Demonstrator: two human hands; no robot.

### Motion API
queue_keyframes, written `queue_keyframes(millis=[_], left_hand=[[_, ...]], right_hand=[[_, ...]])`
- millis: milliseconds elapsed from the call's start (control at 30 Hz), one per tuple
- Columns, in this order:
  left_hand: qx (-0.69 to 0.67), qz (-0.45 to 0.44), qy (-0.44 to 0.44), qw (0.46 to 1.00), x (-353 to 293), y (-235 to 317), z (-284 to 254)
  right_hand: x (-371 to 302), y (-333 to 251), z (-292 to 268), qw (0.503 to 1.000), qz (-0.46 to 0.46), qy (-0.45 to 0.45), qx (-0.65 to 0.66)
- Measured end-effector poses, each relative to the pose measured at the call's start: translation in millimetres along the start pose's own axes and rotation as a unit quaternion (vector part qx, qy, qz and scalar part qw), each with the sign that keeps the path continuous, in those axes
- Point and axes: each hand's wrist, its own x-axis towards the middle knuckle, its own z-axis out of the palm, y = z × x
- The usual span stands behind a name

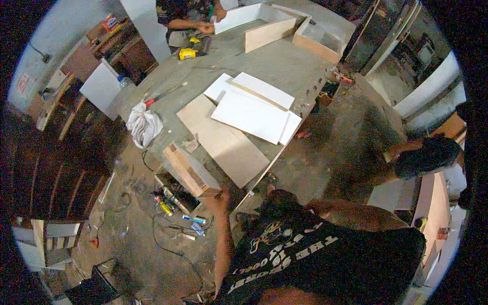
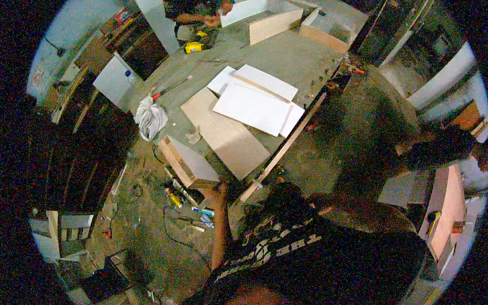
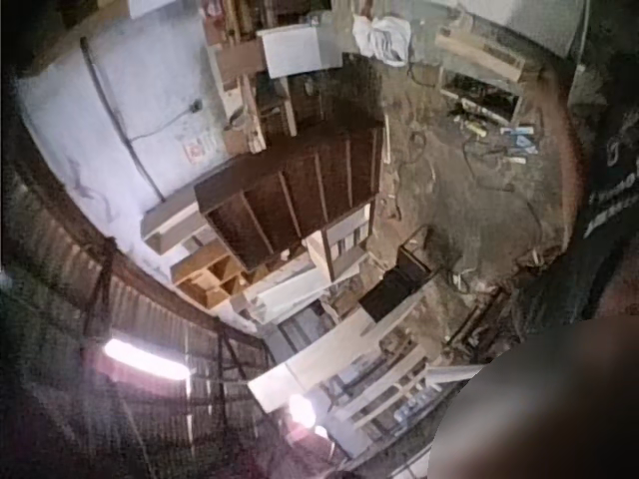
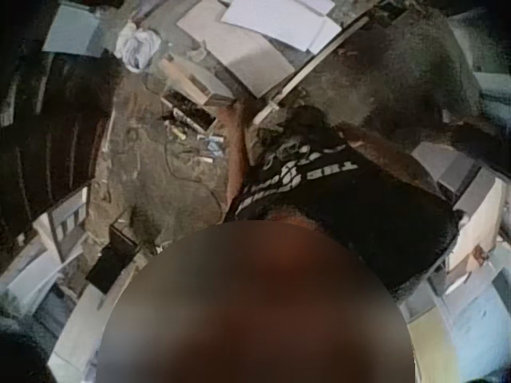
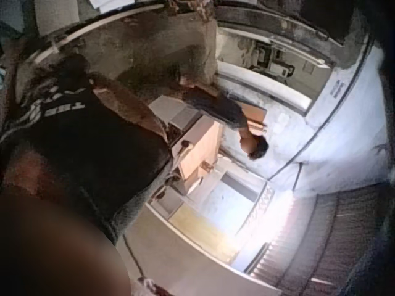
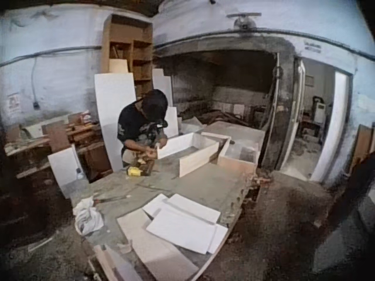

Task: The person assembles a wooden drawer unit by fitting panels into a frame, then moves to a workbench to hammer nails into a white board using a hammer and measures with a tape measure. The person handles multiple white panels and wooden pieces during the process.

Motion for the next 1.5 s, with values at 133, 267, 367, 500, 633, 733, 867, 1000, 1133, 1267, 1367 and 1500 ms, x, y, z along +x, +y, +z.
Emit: queue_keyframes(millis=[133,267,367,500,633,733,867,1000,1133,1267,1367,1500], left_hand=[[-0.11,-0.093,0.023,0.989,10,11,-4],[-0.067,-0.072,-0.048,0.994,25,11,-35],[-0.168,-0.127,-0.028,0.977,33,12,-66],[-0.3,-0.259,-0.016,0.918,34,28,-105],[-0.368,-0.409,0.047,0.834,14,64,-126],[-0.43,-0.48,0.137,0.752,-14,91,-120],[-0.387,-0.474,0.23,0.757,-61,93,-125],[-0.361,-0.471,0.213,0.777,-95,43,-187],[-0.371,-0.479,0.146,0.782,-106,-13,-265],[-0.412,-0.442,0.12,0.788,-108,-39,-275],[-0.368,-0.406,0.03,0.836,-96,-49,-264],[-0.317,-0.368,-0.033,0.873,-48,-47,-277]], right_hand=[[-12,10,-1,1.0,0.001,-0.004,0.012],[-9,16,-15,1.0,-0.011,-0.015,0.012],[-1,4,-40,0.998,-0.028,-0.048,-0.001],[4,-57,-96,0.991,-0.112,-0.07,-0.022],[32,-179,-150,0.952,-0.279,0.128,0.013],[81,-273,-157,0.938,-0.303,0.169,-0.017],[157,-334,-75,0.969,-0.224,0.081,-0.063],[192,-362,17,0.949,-0.306,0.059,0.048],[213,-402,90,0.977,-0.194,0.077,0.044],[212,-390,77,0.958,-0.221,0.181,-0.028],[170,-336,-7,0.843,-0.209,0.469,-0.159],[108,-304,-97,0.738,0.012,0.591,-0.326]])
